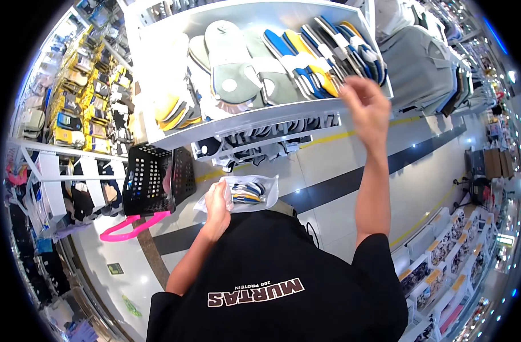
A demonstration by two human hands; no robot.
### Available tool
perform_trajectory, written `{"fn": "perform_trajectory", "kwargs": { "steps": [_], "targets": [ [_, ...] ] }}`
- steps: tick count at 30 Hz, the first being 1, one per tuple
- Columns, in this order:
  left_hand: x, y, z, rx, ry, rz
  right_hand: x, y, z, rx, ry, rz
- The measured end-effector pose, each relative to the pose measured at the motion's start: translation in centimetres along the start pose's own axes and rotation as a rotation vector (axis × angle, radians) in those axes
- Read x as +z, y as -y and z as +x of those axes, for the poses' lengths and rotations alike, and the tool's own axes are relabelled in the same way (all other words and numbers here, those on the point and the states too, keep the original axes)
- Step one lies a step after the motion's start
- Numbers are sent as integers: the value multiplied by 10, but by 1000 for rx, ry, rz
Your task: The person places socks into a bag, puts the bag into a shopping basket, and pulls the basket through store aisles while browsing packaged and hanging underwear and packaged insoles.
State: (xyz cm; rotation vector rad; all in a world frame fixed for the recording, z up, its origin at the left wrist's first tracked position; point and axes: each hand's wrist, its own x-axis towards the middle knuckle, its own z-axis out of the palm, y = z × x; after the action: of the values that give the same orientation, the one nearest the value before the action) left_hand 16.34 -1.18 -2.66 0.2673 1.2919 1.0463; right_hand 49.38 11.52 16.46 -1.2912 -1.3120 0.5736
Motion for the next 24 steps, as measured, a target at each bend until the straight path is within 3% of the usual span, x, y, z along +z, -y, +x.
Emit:
{"fn": "perform_trajectory", "kwargs": {
  "steps": [1, 4, 7, 10, 18, 22, 24],
  "targets": [
    [-5, 4, 4, 9, 14, -20, -14, -9, 19, -167, -184, -317],
    [-3, -3, -2, 2, 22, -34, -32, -12, 49, -366, -303, -790],
    [-3, -1, 1, 11, 8, -48, -23, -26, 60, -231, -250, -1018],
    [-1, -4, 0, 15, -27, -52, -25, -35, 71, -286, -186, -1073],
    [-2, -3, 1, 8, -28, -45, -21, -21, 82, -119, -133, -1131],
    [3, -5, 2, 34, -53, -35, -32, -29, 84, -301, -276, -794],
    [-2, 2, 8, 70, -87, -11, -36, -34, 79, -329, -332, -410]
  ]
}}
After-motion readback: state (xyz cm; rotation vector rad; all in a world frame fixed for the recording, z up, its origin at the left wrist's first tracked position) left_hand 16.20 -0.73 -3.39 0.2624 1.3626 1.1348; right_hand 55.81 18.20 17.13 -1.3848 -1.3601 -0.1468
